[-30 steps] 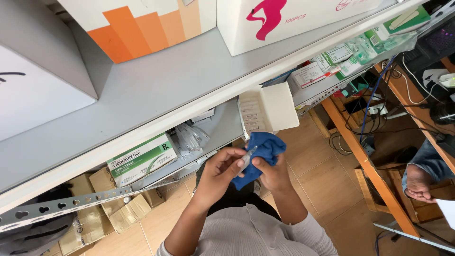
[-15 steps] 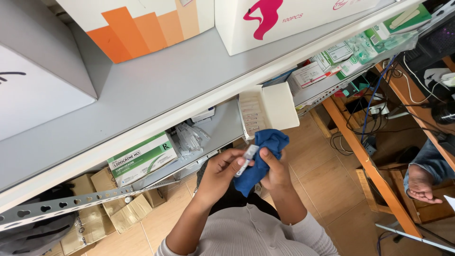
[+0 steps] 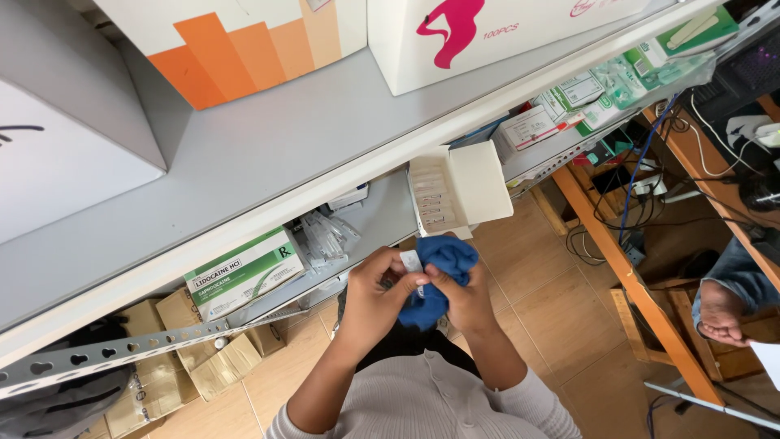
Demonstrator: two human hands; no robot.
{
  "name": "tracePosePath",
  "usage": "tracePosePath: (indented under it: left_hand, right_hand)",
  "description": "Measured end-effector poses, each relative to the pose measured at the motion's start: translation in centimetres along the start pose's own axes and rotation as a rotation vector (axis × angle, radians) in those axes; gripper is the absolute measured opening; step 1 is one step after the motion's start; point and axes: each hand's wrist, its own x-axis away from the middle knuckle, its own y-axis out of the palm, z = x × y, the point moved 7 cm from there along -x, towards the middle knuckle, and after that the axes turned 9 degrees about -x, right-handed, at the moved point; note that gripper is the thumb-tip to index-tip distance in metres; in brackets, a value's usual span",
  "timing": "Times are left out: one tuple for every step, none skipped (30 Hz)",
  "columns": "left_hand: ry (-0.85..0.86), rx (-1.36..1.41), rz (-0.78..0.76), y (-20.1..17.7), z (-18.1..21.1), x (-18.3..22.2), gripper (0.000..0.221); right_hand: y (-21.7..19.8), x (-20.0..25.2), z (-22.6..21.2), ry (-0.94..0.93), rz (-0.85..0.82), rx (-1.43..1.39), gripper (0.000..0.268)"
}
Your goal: Wiping down small medical vials with a blue cloth in a pharmacy environment.
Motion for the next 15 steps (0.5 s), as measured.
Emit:
tracePosePath:
  left_hand:
    - [0.001,0.0,-0.002,-0.2,0.5,0.0,0.024]
    - [-0.001,0.04,-0.007,-0.3,1.0,0.0,0.02]
    - [-0.001,0.079,-0.008,-0.6,1.5,-0.1,0.017]
    - [0.001,0.079,-0.007,-0.6,1.5,-0.4,0.017]
    - [0.009,0.149,0.001,-0.6,1.5,-0.5,0.019]
    - [0.016,0.219,0.009,-0.6,1.5,-0.7,0.021]
    - [0.015,0.218,0.008,-0.5,1.3,-0.7,0.021]
    - [-0.008,0.271,-0.012,-0.4,0.8,-0.7,0.022]
    - [-0.029,0.325,-0.033,-0.2,0.5,-0.8,0.023]
    - [-0.029,0.325,-0.034,-0.2,0.6,-0.9,0.023]
    - [-0.008,0.293,-0.035,-0.4,0.9,-0.9,0.021]
    - [0.014,0.261,-0.035,-0.5,1.2,-1.0,0.02]
    - [0.015,0.26,-0.037,-0.7,1.4,-1.1,0.02]
    - [0.062,0.179,-0.012,-1.0,1.9,-1.2,0.018]
    - [0.107,0.098,0.013,-1.3,2.4,-1.2,0.016]
  right_hand:
    - [-0.1,0.1,-0.2,-0.001,0.002,0.0,0.036]
    - [-0.2,0.2,-0.2,0.031,0.011,0.049,0.039]
    - [-0.3,0.1,-0.1,0.061,0.017,0.098,0.044]
    - [1.2,-0.2,-1.9,0.058,0.015,0.099,0.044]
    - [3.5,-0.3,-5.0,-0.139,-0.07,0.357,0.047]
    - [6.0,-0.1,-7.8,-0.336,-0.156,0.615,0.05]
    - [5.9,0.0,-7.5,-0.335,-0.155,0.614,0.05]
    - [5.9,0.1,-7.6,-0.389,-0.132,0.734,0.047]
    - [5.9,0.3,-7.6,-0.445,-0.107,0.854,0.045]
    - [6.2,0.2,-8.1,-0.445,-0.105,0.855,0.045]
    - [7.0,0.3,-8.8,-0.52,-0.123,0.92,0.044]
    - [7.7,0.6,-9.5,-0.595,-0.14,0.986,0.043]
    - [7.7,0.6,-9.3,-0.596,-0.139,0.986,0.043]
    - [7.5,0.6,-9.0,-0.568,-0.117,0.96,0.041]
    - [7.3,0.6,-8.8,-0.538,-0.096,0.934,0.039]
